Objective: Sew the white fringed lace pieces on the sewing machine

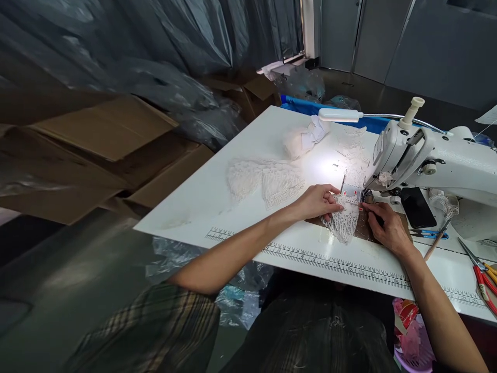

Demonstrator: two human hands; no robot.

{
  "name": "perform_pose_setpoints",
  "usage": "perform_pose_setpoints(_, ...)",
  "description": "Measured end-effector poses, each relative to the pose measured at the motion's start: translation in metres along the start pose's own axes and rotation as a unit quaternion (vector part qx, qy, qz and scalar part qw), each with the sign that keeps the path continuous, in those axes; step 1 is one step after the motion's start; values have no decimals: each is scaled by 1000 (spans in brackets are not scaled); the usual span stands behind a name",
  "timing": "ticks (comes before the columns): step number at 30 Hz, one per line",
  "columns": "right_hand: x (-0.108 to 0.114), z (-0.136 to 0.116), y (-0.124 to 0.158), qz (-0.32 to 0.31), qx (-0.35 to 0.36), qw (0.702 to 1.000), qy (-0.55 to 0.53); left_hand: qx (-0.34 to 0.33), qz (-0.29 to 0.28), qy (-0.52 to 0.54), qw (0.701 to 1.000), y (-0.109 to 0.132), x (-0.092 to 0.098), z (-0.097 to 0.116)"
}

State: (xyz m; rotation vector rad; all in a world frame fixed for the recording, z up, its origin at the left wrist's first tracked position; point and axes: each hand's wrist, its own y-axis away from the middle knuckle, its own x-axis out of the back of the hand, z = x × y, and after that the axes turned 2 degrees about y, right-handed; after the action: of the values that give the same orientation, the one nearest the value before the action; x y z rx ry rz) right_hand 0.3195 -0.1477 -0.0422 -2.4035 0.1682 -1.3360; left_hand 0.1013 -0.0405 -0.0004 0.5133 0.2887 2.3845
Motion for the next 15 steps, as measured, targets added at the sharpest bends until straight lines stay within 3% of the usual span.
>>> perform_pose_setpoints(9, 9, -7, 2, -60, 113, 991, 41, -22, 10, 3, 1000, -1, -2, -3)
perform_pose_setpoints(15, 6, -7, 4, -63, 131, 986, 82, -30, 3, -2, 1000, 0, -1, -4)
